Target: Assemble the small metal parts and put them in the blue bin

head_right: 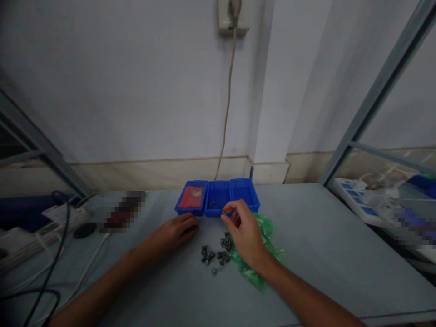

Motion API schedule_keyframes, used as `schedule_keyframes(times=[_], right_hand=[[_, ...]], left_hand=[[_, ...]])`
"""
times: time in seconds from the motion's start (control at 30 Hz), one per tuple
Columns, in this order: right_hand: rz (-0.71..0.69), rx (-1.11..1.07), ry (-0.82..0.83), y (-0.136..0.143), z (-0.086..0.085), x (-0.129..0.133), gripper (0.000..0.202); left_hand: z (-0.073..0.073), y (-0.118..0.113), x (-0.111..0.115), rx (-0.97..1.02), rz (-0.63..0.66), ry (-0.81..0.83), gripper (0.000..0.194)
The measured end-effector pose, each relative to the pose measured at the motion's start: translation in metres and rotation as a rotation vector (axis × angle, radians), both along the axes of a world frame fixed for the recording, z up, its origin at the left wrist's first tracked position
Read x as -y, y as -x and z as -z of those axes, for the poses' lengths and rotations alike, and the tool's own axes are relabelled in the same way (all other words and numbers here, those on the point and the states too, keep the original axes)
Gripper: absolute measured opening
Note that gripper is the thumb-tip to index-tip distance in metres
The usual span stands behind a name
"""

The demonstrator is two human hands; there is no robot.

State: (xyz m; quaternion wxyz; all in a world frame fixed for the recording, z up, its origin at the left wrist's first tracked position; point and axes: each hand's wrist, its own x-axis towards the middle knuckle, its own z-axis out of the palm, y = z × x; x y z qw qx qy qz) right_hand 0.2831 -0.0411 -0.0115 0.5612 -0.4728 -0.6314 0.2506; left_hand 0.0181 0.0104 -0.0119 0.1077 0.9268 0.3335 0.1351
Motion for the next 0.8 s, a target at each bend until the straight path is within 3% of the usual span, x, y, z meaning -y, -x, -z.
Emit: schedule_keyframes(times=[0.33, 0.57, 0.8], right_hand=[[-0.308, -0.465, 0.38, -0.002, -0.002, -0.008, 0.029], [-0.316, -0.691, 0.413, -0.006, 0.003, -0.012, 0.03], [-0.284, -0.713, 0.431, -0.006, -0.002, -0.012, 0.033]], left_hand=[[0.003, 0.002, -0.001, 0.015, -0.029, 0.067, 0.007], [0.005, 0.004, -0.004, 0.026, -0.028, 0.07, 0.009], [0.001, 0.003, 0.0, 0.036, -0.022, 0.068, 0.015]])
